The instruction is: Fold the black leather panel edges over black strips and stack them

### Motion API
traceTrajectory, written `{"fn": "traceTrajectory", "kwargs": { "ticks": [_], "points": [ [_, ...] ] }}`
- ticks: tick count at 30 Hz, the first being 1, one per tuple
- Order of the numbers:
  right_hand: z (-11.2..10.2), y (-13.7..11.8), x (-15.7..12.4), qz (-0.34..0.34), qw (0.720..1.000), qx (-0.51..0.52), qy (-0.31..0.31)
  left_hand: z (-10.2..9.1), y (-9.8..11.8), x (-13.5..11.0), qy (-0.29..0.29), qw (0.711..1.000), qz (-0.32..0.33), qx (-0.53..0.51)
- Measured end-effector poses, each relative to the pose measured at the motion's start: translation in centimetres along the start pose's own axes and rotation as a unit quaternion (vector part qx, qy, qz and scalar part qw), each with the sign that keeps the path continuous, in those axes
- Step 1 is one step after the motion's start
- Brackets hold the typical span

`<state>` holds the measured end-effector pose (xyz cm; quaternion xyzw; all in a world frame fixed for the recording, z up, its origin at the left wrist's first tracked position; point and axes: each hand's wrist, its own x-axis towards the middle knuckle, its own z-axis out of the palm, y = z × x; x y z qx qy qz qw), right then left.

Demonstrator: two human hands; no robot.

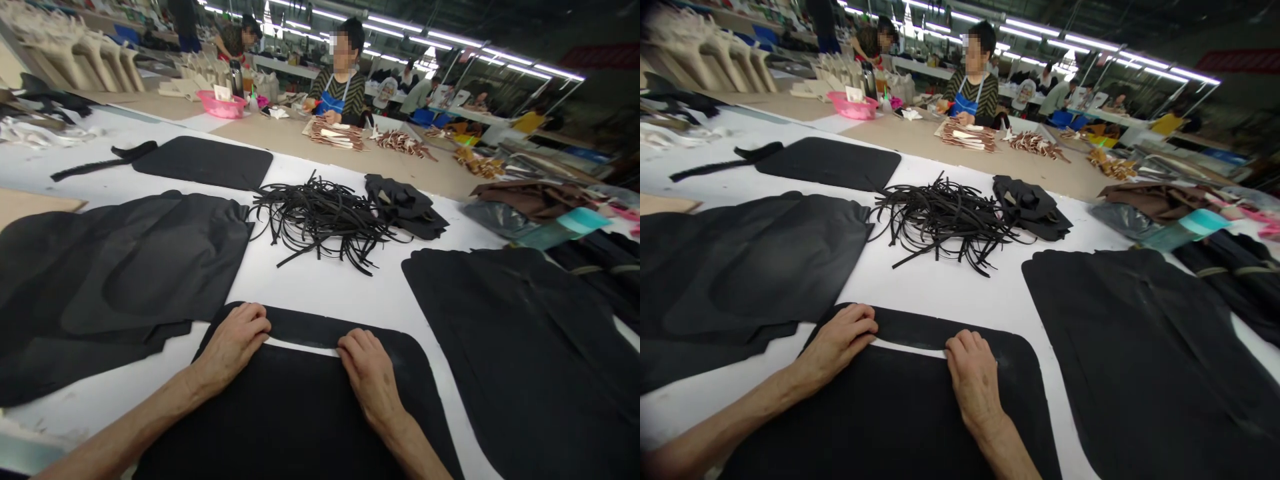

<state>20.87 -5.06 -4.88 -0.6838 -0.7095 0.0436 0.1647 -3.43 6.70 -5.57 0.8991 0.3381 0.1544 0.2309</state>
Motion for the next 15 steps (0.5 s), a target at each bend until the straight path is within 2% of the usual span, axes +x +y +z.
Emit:
{"fn": "traceTrajectory", "kwargs": {
  "ticks": [10,15],
  "points": [
    [0.1,0.4,-0.1,0.038,0.999,-0.021,0.003,0.0,0.6,0.2,0.001,1.0,-0.01,0.011],
    [0.2,-0.1,0.3,0.063,0.995,-0.083,-0.005,0.2,2.0,0.5,0.002,0.996,-0.059,0.067]
  ]
}}
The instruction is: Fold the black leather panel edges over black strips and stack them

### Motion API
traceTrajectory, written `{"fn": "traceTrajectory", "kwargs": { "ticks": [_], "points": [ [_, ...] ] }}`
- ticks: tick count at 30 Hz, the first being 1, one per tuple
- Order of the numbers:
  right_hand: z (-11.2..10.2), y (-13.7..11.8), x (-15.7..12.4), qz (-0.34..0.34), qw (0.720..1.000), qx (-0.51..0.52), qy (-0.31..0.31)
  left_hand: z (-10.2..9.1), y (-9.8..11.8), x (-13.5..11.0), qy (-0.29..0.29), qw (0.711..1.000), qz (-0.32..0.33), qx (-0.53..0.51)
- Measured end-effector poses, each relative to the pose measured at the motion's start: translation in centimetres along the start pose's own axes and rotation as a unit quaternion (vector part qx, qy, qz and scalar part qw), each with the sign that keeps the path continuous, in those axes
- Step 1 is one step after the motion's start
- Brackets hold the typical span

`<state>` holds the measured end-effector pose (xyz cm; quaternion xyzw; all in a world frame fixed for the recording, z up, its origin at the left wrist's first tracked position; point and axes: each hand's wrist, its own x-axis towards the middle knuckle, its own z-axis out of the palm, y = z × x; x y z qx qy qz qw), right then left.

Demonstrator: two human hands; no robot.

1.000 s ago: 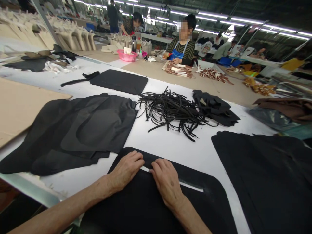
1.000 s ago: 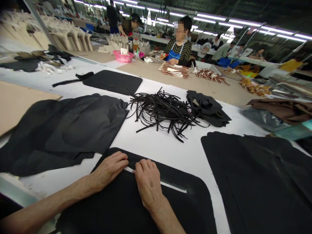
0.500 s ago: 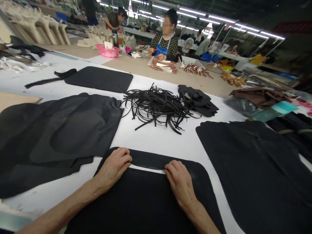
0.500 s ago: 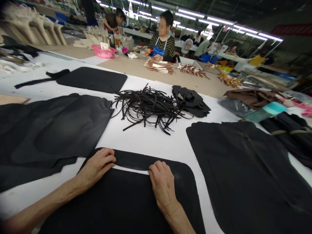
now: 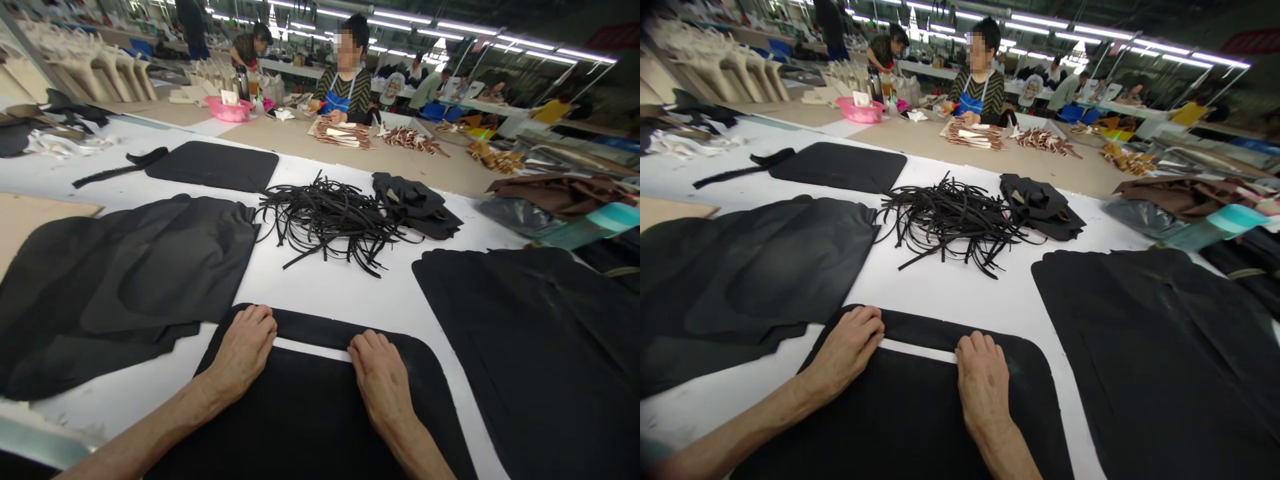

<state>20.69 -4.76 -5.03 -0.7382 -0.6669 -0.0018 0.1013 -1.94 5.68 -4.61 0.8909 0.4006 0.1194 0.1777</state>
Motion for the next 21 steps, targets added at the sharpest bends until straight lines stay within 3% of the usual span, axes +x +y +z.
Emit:
{"fn": "traceTrajectory", "kwargs": {
  "ticks": [5,12,16,21],
  "points": [
    [-0.3,-0.4,0.7,0.033,0.998,-0.035,-0.042,-0.3,1.0,0.6,-0.041,0.995,-0.068,0.056],
    [-1.4,-0.5,2.0,0.085,0.983,-0.004,-0.16,-0.4,1.7,1.1,-0.027,0.99,-0.098,0.101],
    [-2.2,-0.7,2.7,0.105,0.972,0.003,-0.208,0.2,2.6,0.9,-0.044,0.99,-0.011,0.13],
    [-2.7,-1.0,3.1,0.106,0.97,-0.012,-0.218,0.9,2.6,-0.2,-0.076,0.976,0.121,0.165]
  ]
}}
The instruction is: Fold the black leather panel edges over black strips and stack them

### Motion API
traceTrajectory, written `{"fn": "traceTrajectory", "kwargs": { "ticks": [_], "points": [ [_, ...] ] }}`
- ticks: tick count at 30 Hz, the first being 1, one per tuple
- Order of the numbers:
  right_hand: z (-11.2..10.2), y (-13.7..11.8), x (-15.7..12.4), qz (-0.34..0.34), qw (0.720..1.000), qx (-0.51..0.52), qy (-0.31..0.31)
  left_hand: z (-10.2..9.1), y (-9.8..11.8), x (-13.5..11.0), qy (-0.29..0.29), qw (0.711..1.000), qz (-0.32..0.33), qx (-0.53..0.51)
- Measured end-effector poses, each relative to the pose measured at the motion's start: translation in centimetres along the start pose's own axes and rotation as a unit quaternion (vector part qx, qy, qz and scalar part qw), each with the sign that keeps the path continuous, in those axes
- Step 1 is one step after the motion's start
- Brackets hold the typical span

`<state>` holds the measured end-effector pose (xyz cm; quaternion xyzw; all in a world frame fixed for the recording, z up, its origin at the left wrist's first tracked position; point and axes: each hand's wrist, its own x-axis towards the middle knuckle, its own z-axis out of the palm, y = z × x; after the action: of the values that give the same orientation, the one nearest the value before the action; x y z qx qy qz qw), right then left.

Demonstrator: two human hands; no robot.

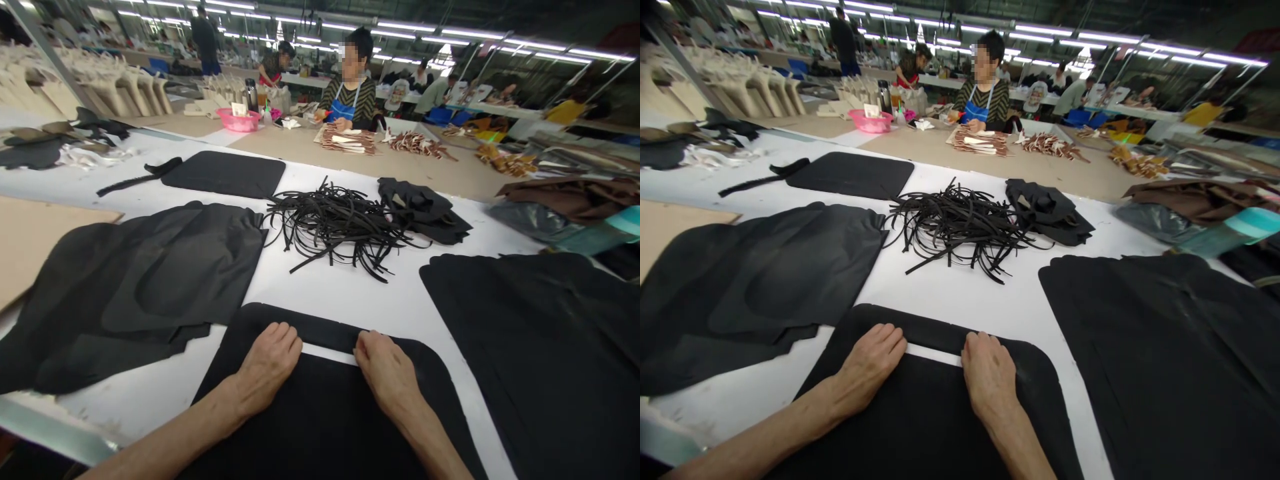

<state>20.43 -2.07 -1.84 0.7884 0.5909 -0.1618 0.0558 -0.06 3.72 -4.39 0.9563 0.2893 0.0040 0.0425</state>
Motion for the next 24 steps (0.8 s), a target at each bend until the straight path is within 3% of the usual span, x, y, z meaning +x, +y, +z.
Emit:
{"fn": "traceTrajectory", "kwargs": {
  "ticks": [6,13,19,24],
  "points": [
    [-0.2,0.4,0.1,0.015,0.999,0.036,-0.011,0.3,-0.2,-1.0,0.025,0.992,0.048,0.112],
    [-0.3,0.5,-0.1,0.008,0.999,0.032,-0.008,0.6,0.5,-1.6,0.007,0.988,0.058,0.146],
    [0.1,0.7,0.0,0.0,0.999,0.032,-0.002,1.8,1.0,-2.5,0.058,0.975,0.046,0.209],
    [0.4,1.2,0.0,-0.012,1.0,0.029,0.001,2.0,1.2,-2.1,0.037,0.977,0.048,0.205]
  ]
}}
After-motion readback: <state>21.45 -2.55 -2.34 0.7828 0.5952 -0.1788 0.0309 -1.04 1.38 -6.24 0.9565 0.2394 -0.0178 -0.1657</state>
